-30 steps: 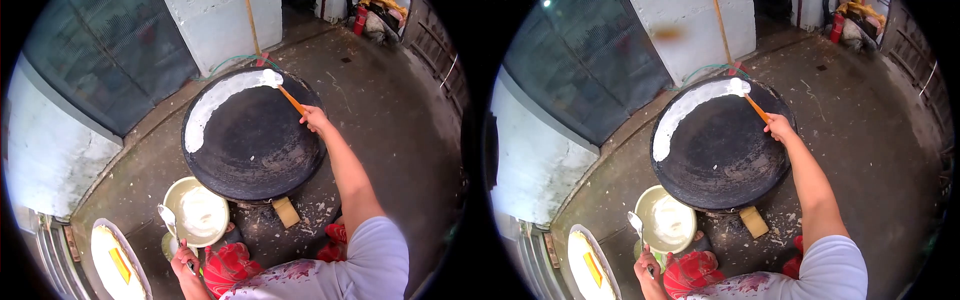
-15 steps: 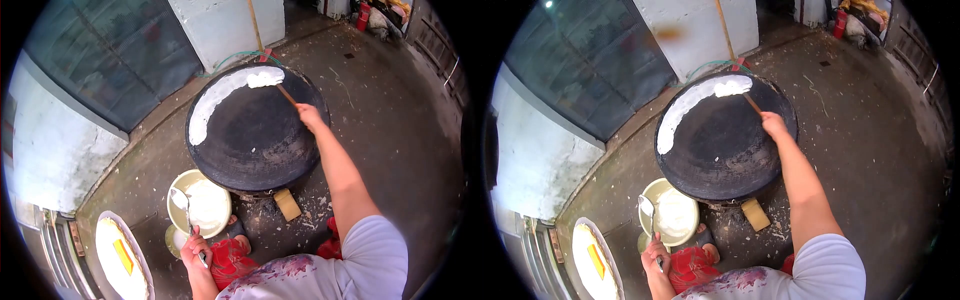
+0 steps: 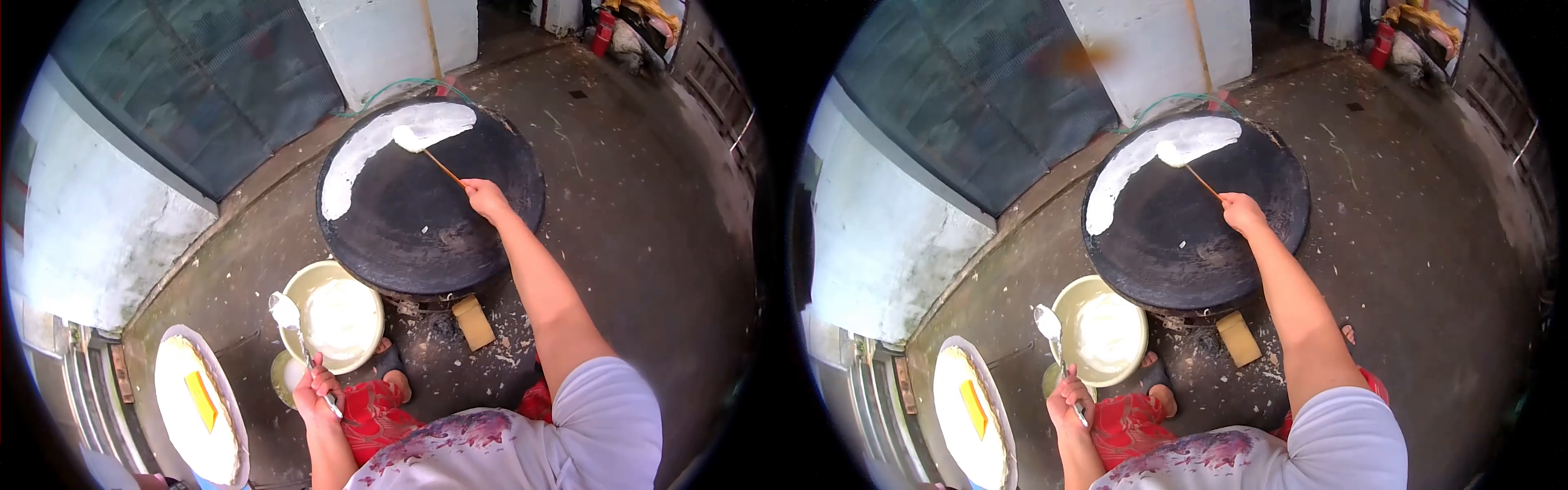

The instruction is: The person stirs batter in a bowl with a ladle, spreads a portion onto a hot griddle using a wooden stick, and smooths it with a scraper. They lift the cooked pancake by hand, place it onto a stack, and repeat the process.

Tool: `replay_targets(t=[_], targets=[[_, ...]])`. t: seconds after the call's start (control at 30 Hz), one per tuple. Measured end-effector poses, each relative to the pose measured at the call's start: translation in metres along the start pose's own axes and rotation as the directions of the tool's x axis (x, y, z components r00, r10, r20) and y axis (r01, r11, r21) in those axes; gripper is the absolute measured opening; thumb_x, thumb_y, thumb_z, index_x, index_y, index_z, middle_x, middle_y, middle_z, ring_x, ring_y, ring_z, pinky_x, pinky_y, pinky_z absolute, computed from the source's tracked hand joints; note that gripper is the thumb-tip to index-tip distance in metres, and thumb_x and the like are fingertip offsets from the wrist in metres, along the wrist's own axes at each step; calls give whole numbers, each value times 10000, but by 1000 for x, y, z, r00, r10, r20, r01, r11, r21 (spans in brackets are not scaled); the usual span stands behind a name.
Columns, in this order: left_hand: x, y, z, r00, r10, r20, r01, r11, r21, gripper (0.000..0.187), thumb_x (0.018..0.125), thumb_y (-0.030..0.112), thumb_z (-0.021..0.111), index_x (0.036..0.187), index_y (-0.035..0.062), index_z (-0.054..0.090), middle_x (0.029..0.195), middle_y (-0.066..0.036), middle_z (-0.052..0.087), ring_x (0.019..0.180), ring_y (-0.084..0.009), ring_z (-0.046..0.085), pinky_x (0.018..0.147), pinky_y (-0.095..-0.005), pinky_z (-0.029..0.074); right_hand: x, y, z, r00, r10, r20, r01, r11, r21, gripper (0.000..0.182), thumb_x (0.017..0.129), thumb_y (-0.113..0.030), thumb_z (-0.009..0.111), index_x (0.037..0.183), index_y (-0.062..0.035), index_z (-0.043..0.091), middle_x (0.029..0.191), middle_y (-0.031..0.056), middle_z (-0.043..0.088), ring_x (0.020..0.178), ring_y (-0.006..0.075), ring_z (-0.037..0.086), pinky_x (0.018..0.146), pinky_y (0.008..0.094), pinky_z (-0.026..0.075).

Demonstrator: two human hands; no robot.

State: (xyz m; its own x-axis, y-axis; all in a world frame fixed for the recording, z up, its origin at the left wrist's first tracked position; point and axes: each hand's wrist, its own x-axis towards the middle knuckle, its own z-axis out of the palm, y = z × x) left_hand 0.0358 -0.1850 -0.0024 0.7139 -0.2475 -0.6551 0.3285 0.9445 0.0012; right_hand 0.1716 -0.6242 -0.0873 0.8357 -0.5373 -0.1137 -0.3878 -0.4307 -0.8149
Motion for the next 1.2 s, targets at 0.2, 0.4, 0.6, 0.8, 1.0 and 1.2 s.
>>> replay_targets(t=[0.2, 0.4, 0.6, 0.8, 1.0, 1.2], targets=[[-2, 4, -3, 999, 1, -40, 0, 999, 43, 346, 905, 168, 303, 1029, -96, 488, 642, -34, 450, 463, -89, 399, 375, -200, 338, 20, 0, 7, 999, 28, -38, -29, 998, -47, 273, 844, -243, 483, 1096, -204, 582, 1058, 72, 596, 989, 236, 558, 849, 331, 424], [-1, 4, -2, 999, 0, -46, 2, 998, 61, 336, 907, 172, 317, 1024, -86, 498, 628, -25, 439, 456, -81, 394, 364, -195, 330, -13, -1, -38, 980, -40, 197, 57, 995, -85, 271, 836, -210, 483, 1083, -173, 589, 1063, 99, 589, 981, 245, 564, 838, 330, 426], [-4, 1, 1, 998, 19, -58, -12, 994, 108, 329, 911, 169, 320, 1022, -84, 497, 627, -31, 441, 454, -85, 397, 362, -194, 327, -10, 12, 11, 993, -115, -40, 113, 993, -36, 254, 845, -144, 481, 1068, -101, 595, 1002, 128, 613, 947, 240, 578, 827, 310, 424], [-4, 6, -7, 1000, -23, -13, 24, 997, 68, 321, 924, 192, 324, 1057, -61, 471, 675, -48, 446, 479, -86, 373, 382, -196, 318, -24, -16, -16, 986, -36, 163, 53, 993, -105, 263, 836, -209, 503, 1081, -189, 594, 1042, 95, 598, 969, 245, 568, 840, 325, 426], [-7, 1, -2, 999, 23, -22, -20, 994, 104, 347, 923, 191, 304, 1026, -82, 492, 633, -45, 458, 454, -88, 393, 370, -198, 327, -32, -18, 19, 965, -172, 195, 207, 963, -175, 269, 834, -195, 498, 1085, -186, 593, 1044, 104, 595, 967, 262, 564, 838, 326, 427], [-6, 8, -8, 1000, -3, -21, 5, 994, 106, 319, 930, 198, 315, 1055, -57, 459, 678, -50, 447, 478, -88, 362, 386, -197, 319, -64, -1, -26, 997, 7, -77, -22, 981, -191, 267, 843, -194, 490, 1090, -194, 591, 1024, 109, 605, 947, 229, 580, 806, 313, 438]])
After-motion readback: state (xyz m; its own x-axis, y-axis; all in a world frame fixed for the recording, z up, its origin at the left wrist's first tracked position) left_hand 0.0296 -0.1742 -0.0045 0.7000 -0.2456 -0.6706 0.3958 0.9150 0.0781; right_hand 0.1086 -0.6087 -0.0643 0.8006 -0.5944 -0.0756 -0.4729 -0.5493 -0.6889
